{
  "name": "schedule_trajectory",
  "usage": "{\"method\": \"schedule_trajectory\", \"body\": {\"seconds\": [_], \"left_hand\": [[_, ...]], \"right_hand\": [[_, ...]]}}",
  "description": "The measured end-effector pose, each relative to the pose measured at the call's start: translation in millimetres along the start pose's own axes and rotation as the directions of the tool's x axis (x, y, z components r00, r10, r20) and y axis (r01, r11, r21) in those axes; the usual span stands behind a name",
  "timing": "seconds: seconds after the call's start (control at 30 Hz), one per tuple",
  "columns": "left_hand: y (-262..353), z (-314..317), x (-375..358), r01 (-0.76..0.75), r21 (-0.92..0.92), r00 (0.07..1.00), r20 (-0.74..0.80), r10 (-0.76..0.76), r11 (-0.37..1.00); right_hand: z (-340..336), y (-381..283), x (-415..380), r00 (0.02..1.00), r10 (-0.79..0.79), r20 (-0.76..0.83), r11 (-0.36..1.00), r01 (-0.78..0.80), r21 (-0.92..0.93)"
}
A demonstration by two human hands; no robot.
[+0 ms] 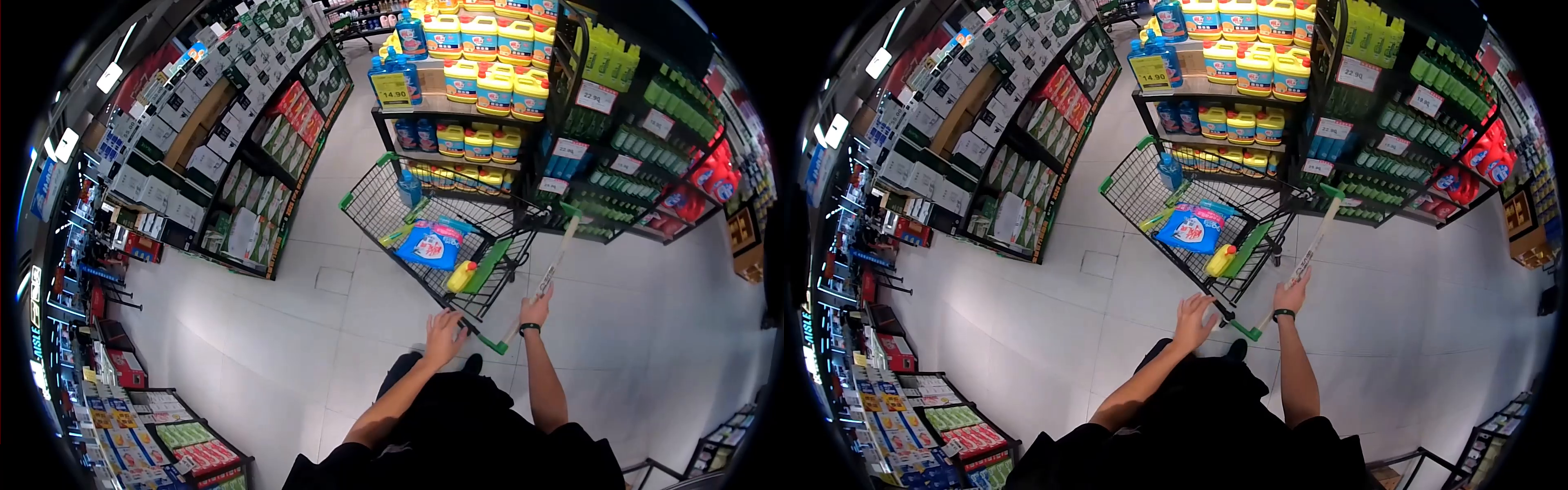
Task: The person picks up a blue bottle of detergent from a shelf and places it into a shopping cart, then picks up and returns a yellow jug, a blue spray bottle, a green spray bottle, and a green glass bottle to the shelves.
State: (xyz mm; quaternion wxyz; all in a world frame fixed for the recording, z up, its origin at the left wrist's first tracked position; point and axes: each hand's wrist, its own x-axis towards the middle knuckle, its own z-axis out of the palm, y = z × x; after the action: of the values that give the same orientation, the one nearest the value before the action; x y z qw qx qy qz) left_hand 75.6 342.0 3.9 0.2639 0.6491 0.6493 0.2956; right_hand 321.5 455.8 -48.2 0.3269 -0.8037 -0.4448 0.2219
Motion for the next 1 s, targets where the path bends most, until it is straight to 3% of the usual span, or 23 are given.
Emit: {"method": "schedule_trajectory", "body": {"seconds": [0.07,0.13,0.2,0.27,0.33,0.37,0.43,0.47,0.53,0.57,0.6,0.67,0.8,0.87,0.9,0.93,1.0], "left_hand": [[-46,-17,10,0.026,-0.030,0.993,-0.112,-0.029,0.999],[-86,-42,26,0.137,-0.126,0.977,-0.146,-0.155,0.983],[-142,-56,45,0.265,-0.197,0.939,-0.172,-0.299,0.944],[-215,-60,67,0.399,-0.319,0.854,-0.211,-0.475,0.859],[-290,-72,91,0.479,-0.610,0.765,-0.063,-0.641,0.631],[-308,-87,108,0.480,-0.626,0.762,-0.050,-0.645,0.615],[-341,-116,143,0.561,-0.814,0.570,0.245,-0.784,0.153],[-356,-125,161,0.561,-0.813,0.572,0.244,-0.783,0.156],[-391,-133,200,0.533,-0.846,0.569,0.369,-0.734,-0.012],[-402,-137,217,0.524,-0.850,0.624,0.430,-0.652,-0.060],[-402,-140,233,0.535,-0.841,0.609,0.445,-0.656,-0.074],[-396,-142,260,0.523,-0.806,0.561,0.571,-0.599,-0.278],[-400,-134,265,0.545,-0.802,0.586,0.572,-0.574,-0.244],[-386,-154,267,0.531,-0.806,0.660,0.586,-0.470,-0.260],[-391,-149,269,0.544,-0.802,0.548,0.564,-0.618,-0.249],[-407,-146,271,0.546,-0.799,0.538,0.566,-0.625,-0.253],[-429,-153,285,0.727,-0.634,0.649,0.506,-0.569,0.265]], "right_hand": [[5,-30,32,0.975,0.171,0.143,0.976,-0.187,0.108],[20,-42,62,0.982,0.163,0.093,0.969,-0.177,0.174],[26,-48,97,0.992,-0.112,0.060,0.984,0.119,-0.135],[37,-51,122,0.991,-0.112,0.072,0.959,0.127,-0.254],[53,-48,141,0.991,-0.057,0.118,0.838,0.112,-0.534],[56,-59,147,0.994,-0.030,0.106,0.828,0.084,-0.554],[63,-73,163,0.995,-0.029,0.091,0.788,0.079,-0.610],[74,-78,170,0.998,-0.019,0.068,0.770,0.058,-0.636],[88,-99,183,0.998,0.006,0.057,0.770,0.032,-0.637],[86,-103,185,0.998,0.036,0.058,0.757,0.011,-0.654],[87,-102,191,0.997,0.048,0.062,0.745,0.006,-0.667],[97,-102,208,0.998,0.051,0.043,0.739,-0.009,-0.673],[107,-111,233,0.990,0.138,0.007,0.698,-0.092,-0.711],[110,-113,241,0.987,0.160,0.002,0.690,-0.110,-0.715],[111,-115,243,0.987,0.159,-0.018,0.698,-0.126,-0.705],[112,-120,246,0.987,0.158,-0.041,0.706,-0.142,-0.694],[116,-128,249,0.982,0.180,-0.049,0.702,-0.163,-0.693]]}}
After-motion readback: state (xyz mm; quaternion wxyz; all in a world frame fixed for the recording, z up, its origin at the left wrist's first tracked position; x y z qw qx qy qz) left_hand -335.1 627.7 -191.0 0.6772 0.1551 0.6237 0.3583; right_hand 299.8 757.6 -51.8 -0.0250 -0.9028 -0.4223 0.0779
